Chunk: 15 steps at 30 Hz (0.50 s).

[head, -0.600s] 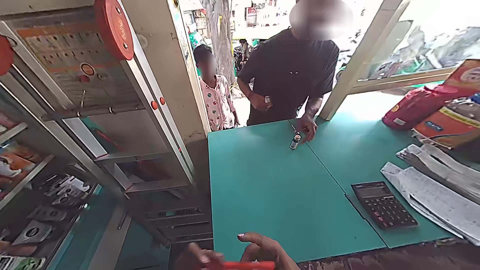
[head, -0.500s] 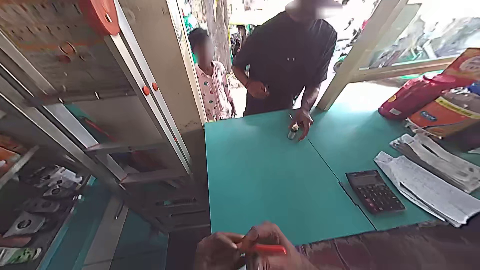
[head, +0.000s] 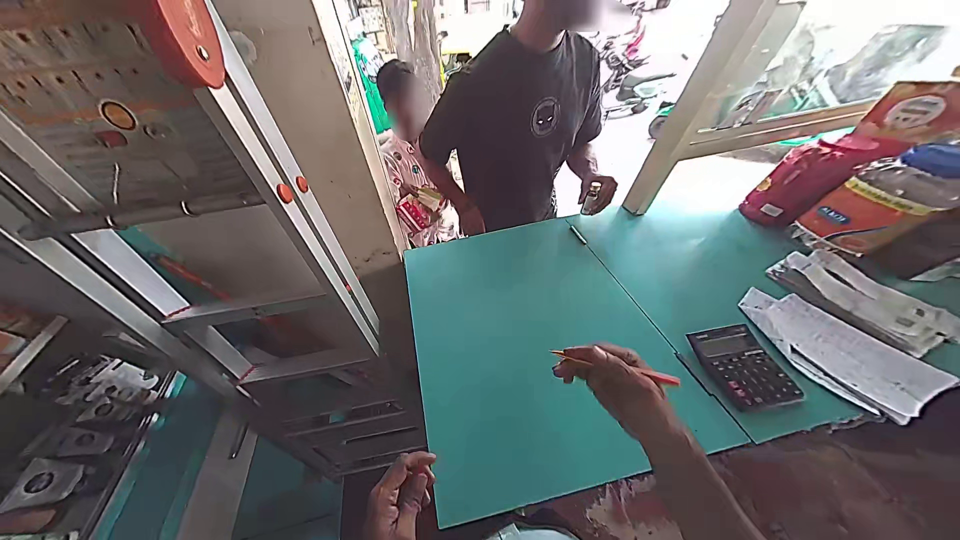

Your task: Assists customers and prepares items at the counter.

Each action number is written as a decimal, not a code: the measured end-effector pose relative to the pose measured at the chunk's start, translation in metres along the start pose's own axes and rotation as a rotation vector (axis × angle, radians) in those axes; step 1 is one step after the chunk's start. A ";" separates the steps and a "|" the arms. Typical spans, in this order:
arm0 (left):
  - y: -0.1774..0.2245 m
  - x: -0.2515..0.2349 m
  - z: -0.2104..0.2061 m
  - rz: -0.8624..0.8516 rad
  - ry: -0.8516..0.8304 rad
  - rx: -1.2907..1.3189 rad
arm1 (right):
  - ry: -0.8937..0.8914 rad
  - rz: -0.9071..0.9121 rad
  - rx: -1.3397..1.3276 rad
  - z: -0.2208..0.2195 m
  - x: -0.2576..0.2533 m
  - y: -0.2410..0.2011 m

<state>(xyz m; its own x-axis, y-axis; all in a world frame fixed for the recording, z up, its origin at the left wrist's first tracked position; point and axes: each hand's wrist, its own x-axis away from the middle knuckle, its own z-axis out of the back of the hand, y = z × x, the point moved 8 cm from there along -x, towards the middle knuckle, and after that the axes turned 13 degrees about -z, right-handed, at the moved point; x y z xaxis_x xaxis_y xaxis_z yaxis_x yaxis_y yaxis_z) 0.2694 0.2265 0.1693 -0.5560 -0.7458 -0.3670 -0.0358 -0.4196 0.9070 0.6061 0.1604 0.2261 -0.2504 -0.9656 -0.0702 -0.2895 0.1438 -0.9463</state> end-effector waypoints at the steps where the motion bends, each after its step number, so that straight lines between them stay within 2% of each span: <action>1: -0.003 0.002 0.004 0.015 0.013 0.049 | 0.042 0.025 0.013 0.007 -0.010 -0.007; 5: -0.006 0.006 0.001 0.045 0.079 0.166 | 0.213 -0.074 -0.040 0.023 -0.040 -0.017; 8: -0.007 0.000 -0.007 0.054 0.085 0.160 | 0.239 -0.189 -0.130 0.027 -0.059 -0.012; 15: -0.061 0.006 -0.071 0.024 -0.060 0.068 | 0.298 -0.289 -0.115 0.028 -0.071 0.001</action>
<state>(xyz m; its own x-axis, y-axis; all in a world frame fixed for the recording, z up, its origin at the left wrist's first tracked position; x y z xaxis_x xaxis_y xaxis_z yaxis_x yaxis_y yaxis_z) 0.3274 0.2103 0.0972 -0.6063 -0.7216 -0.3341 -0.0775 -0.3646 0.9279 0.6495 0.2232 0.2208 -0.3949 -0.8675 0.3026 -0.4835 -0.0838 -0.8713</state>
